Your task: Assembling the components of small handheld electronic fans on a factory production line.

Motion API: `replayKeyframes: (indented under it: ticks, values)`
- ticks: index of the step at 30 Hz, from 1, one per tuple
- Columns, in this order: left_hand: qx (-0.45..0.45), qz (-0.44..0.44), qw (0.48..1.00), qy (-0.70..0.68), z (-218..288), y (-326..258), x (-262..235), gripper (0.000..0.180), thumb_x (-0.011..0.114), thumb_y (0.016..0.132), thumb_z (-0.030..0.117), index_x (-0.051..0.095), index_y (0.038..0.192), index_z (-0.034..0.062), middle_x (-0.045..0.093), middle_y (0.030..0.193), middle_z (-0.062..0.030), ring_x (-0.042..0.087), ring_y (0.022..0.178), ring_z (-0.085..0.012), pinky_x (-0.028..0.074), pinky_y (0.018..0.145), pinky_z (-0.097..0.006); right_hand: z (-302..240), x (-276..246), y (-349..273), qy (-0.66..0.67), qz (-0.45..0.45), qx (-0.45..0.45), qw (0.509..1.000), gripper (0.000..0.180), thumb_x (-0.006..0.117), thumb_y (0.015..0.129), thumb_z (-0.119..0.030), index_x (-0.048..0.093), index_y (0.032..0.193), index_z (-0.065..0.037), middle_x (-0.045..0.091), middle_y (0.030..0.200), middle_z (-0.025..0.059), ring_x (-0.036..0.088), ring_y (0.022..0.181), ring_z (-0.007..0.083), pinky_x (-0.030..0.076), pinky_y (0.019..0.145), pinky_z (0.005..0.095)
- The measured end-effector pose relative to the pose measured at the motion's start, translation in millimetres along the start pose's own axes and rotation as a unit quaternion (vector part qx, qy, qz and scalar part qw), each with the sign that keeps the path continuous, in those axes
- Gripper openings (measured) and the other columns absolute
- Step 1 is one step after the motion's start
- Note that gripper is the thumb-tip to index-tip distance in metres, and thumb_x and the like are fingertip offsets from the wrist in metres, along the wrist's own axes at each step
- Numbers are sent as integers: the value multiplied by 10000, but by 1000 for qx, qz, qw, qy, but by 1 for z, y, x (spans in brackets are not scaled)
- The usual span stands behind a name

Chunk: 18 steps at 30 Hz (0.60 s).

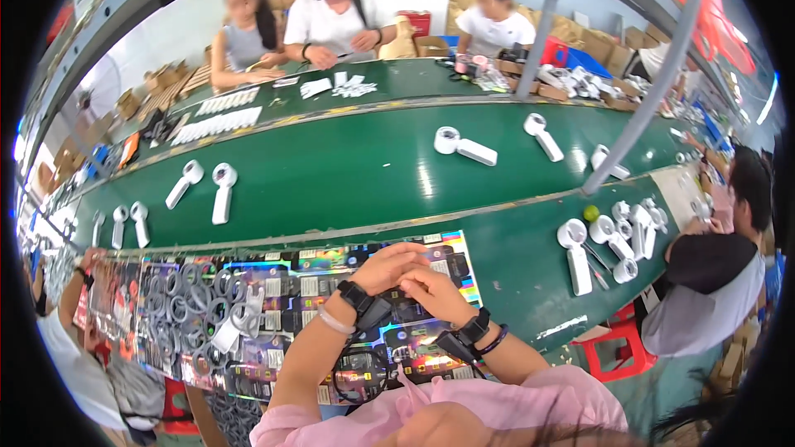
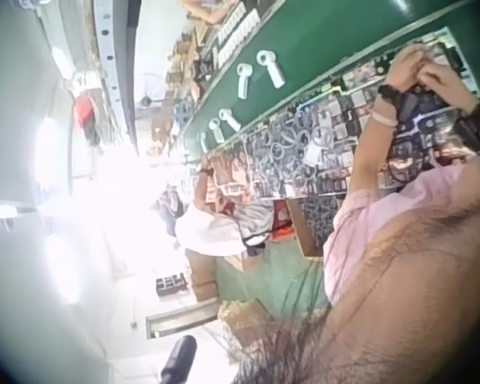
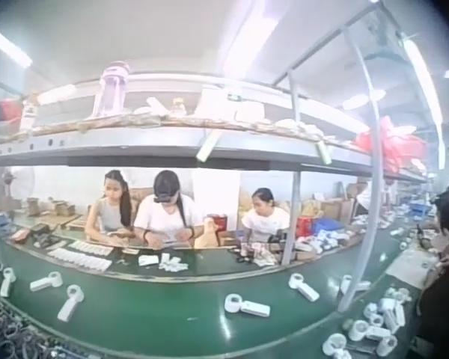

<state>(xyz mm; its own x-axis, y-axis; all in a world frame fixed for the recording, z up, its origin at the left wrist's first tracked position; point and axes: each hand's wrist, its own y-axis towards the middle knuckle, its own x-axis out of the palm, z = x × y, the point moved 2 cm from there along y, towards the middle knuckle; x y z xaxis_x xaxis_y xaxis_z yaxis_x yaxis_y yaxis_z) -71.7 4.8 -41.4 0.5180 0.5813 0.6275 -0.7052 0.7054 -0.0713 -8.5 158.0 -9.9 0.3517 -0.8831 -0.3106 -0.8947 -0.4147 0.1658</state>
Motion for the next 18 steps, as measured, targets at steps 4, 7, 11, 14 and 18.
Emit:
replayKeyframes:
  ticks: [4, 7, 11, 14, 18]
  values:
    - [-3, -2, 999, -36, -4, 0, -10, 351, 504, 992, 208, 490, 1280, 7, 608, 1157, -138, 611, 1064, -228, 511, 892, -348, -27, -4, -8, 66, 10, 37, 997, 258, 607, 904, -92, 587, 1158, -48, 620, 1040, 78, 605, 938, 157, 496, 759, 254]
    - [1, -1, 998, -69, 7, -11, 2, 317, 487, 997, 182, 493, 1267, 16, 609, 1152, -139, 631, 1053, -249, 526, 898, -385, -42, -35, 10, -63, -21, -5, 998, 378, 671, 865, -173, 565, 1208, -52, 586, 1165, 106, 560, 1087, 214, 485, 856, 340]
    - [11, -8, 997, -73, 1, -8, -9, 321, 489, 995, 180, 493, 1271, 15, 609, 1152, -145, 632, 1047, -260, 527, 912, -430, -14, -100, 77, -308, 84, -126, 939, 471, 691, 808, -186, 521, 1219, -31, 531, 1256, 185, 462, 1207, 356, 369, 1033, 424]
    - [5, -35, 996, -80, -2, 1, -8, 322, 486, 997, 180, 494, 1273, 15, 614, 1133, -145, 631, 1048, -266, 525, 914, -427, 68, -175, 137, -440, 147, -2, 886, 687, 723, 756, -297, 448, 1279, 54, 447, 1353, 252, 406, 1264, 407, 347, 1062, 469]
    - [15, -9, 994, -110, -7, -5, -15, 296, 505, 994, 210, 517, 1230, 33, 618, 1102, -142, 632, 1036, -289, 532, 890, -435, 121, -205, 195, -528, 209, 69, 820, 774, 707, 769, -336, 375, 1364, 32, 414, 1394, 233, 389, 1292, 412, 346, 1076, 469]
